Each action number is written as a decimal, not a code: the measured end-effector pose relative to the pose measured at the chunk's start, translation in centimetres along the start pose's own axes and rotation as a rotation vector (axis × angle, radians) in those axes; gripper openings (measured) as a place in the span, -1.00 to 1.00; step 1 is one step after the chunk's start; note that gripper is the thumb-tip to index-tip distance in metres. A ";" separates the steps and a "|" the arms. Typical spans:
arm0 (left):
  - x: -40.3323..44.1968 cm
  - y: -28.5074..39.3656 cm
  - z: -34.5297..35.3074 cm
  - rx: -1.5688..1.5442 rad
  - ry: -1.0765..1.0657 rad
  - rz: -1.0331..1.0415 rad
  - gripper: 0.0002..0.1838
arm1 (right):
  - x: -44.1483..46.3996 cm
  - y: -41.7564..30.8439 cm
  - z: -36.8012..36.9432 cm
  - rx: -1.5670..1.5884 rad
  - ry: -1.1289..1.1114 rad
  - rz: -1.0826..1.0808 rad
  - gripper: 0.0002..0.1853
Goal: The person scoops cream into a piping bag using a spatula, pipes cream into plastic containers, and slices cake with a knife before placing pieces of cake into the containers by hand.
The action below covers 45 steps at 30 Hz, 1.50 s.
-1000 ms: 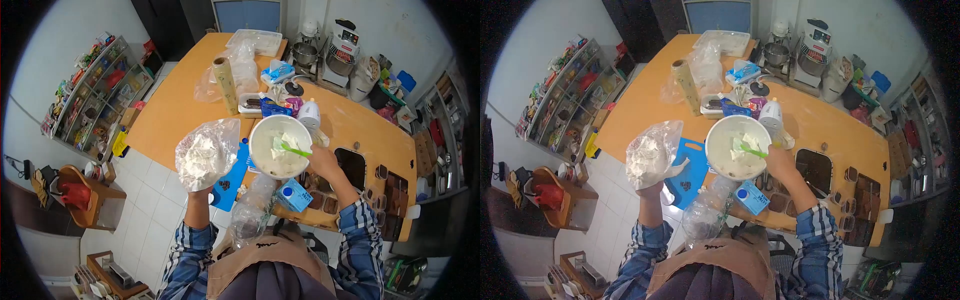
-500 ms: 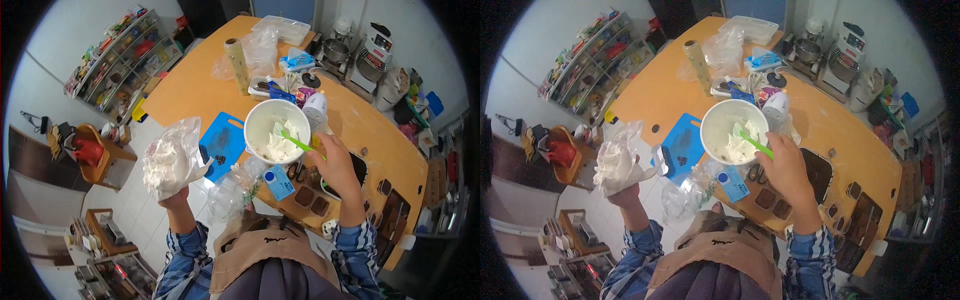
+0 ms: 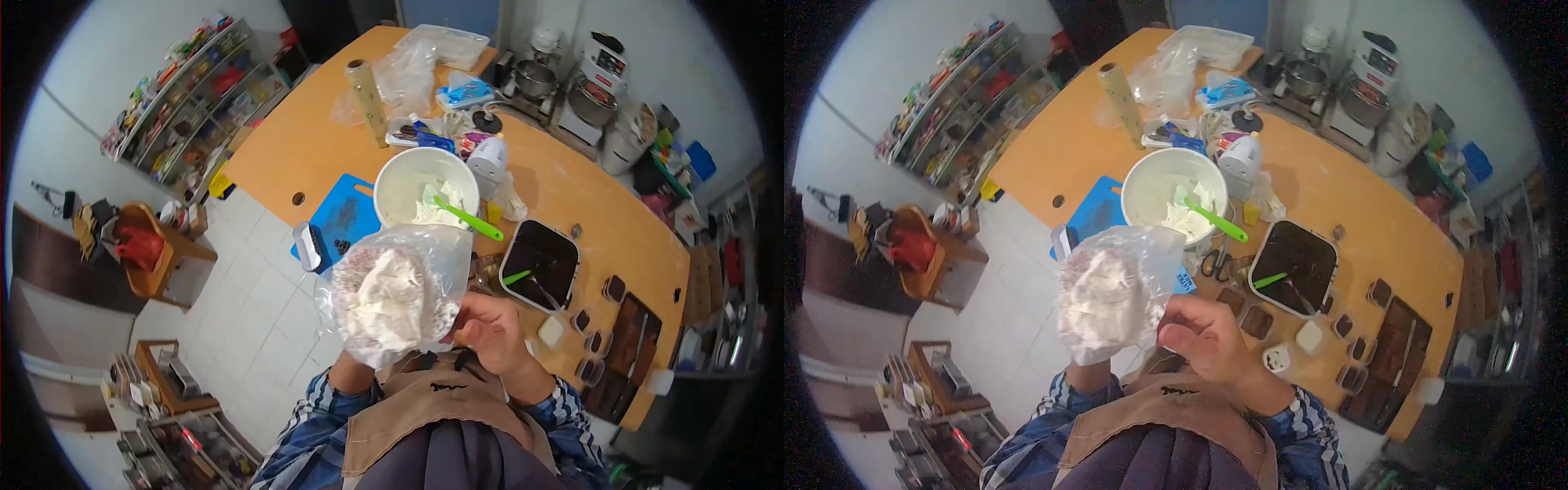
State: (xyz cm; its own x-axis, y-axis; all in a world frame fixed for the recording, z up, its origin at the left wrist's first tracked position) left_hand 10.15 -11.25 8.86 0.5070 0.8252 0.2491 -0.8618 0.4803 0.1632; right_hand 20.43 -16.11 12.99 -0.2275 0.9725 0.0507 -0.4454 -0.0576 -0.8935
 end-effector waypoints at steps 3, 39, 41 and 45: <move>0.0 -1.4 -1.4 0.053 -0.006 -0.166 -0.45 | -0.9 1.4 -0.2 0.036 0.203 0.061 -0.83; -5.6 -2.9 0.4 1.239 -0.355 -0.362 -0.20 | -10.0 -5.0 8.9 -1.597 0.502 -0.199 -0.82; -5.7 -2.5 0.1 1.248 -0.345 -0.335 -0.21 | -9.7 -4.7 9.0 -1.601 0.470 -0.204 -0.86; -5.6 -2.4 -1.0 1.255 -0.302 -0.365 -0.20 | -9.8 -4.4 9.5 -1.616 0.392 -0.240 -0.90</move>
State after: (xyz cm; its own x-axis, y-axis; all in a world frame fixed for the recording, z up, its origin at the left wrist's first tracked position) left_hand 9.37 -16.78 6.13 0.8268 0.5339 0.1771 -0.1639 -0.0725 0.9838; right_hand 16.36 -27.49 20.66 0.0350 0.9323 0.3600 0.9058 0.1226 -0.4055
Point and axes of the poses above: each hand's wrist, its own x-axis towards the middle knuckle, its own z-axis out of the palm, y = z × x, the point moved 10 cm from there along x, towards the middle knuckle, and after that the axes turned 1 degree about -y, right-handed, at the moved point
